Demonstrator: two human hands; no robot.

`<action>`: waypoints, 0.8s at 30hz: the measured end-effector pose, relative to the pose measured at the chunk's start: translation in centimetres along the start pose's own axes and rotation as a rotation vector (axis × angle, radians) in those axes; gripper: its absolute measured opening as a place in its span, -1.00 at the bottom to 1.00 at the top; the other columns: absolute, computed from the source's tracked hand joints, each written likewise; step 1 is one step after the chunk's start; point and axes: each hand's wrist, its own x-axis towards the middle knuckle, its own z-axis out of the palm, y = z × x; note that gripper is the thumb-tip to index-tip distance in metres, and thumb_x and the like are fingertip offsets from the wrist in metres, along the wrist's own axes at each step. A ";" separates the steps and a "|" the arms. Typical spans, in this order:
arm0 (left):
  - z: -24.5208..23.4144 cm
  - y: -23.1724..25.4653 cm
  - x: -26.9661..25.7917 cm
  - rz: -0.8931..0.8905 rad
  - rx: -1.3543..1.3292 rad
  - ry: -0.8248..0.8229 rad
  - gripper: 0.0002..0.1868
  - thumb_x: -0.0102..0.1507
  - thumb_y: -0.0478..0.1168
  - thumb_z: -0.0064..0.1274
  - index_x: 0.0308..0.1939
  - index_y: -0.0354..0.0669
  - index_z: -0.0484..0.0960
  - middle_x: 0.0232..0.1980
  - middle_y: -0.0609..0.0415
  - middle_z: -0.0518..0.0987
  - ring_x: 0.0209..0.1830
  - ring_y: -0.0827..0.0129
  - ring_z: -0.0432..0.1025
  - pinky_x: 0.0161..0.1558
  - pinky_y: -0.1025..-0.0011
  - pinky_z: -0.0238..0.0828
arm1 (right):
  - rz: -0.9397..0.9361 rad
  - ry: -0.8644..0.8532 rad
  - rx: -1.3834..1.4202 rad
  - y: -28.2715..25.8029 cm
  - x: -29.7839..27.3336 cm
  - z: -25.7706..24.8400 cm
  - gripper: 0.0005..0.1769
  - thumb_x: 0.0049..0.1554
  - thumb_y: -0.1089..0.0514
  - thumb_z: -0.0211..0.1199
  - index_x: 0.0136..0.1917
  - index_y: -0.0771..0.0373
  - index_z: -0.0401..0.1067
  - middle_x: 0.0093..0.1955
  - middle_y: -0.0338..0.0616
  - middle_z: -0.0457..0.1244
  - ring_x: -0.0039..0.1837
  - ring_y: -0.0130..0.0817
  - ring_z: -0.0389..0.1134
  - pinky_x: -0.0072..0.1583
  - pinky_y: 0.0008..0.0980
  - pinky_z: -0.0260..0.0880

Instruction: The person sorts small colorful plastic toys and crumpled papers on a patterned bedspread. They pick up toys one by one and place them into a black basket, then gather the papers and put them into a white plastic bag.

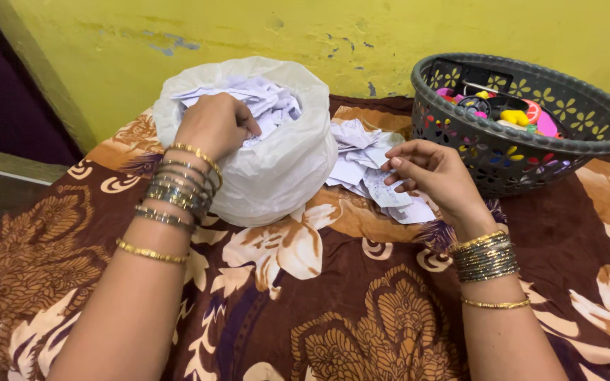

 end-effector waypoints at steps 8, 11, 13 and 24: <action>-1.1 0.4 2.7 -0.055 0.122 -0.404 -0.80 0.09 -0.17 0.32 -0.20 0.17 0.81 -0.13 0.09 0.73 -0.14 0.24 0.59 -0.01 0.31 0.48 | 0.046 -0.033 -0.066 0.2 -0.1 0.1 -0.77 0.19 0.20 0.27 0.11 0.31 0.51 -0.05 -0.16 0.43 -0.07 -0.45 0.50 -0.11 -0.51 0.44; -1.4 -0.1 1.3 0.060 0.058 -0.273 -0.82 0.05 -0.18 0.32 -0.25 0.11 0.82 -0.19 0.08 0.75 -0.19 0.27 0.63 -0.03 0.34 0.53 | 0.074 0.001 -0.092 1.2 -0.2 -1.0 -0.77 0.18 0.21 0.29 0.10 0.32 0.51 -0.08 -0.19 0.43 -0.08 -0.47 0.48 -0.12 -0.50 0.42; -2.1 0.3 0.8 0.125 0.057 -0.166 -0.82 0.02 -0.18 0.33 -0.29 0.11 0.83 -0.24 0.06 0.75 -0.23 0.26 0.63 -0.06 0.33 0.55 | 0.075 0.053 -0.125 2.3 0.2 -1.9 -0.79 0.17 0.22 0.31 0.07 0.33 0.52 -0.13 -0.20 0.42 -0.11 -0.48 0.45 -0.14 -0.49 0.40; -2.8 7.5 -2.0 0.410 0.157 0.530 -0.75 0.20 -0.40 0.09 -0.29 0.07 0.79 -0.27 0.03 0.67 -0.22 0.07 0.54 -0.21 0.13 0.46 | 0.020 0.325 -0.582 10.5 0.7 -3.6 -0.76 0.00 0.09 0.52 -0.14 0.27 0.59 -0.25 -0.21 0.41 -0.19 -0.53 0.37 -0.10 -0.44 0.36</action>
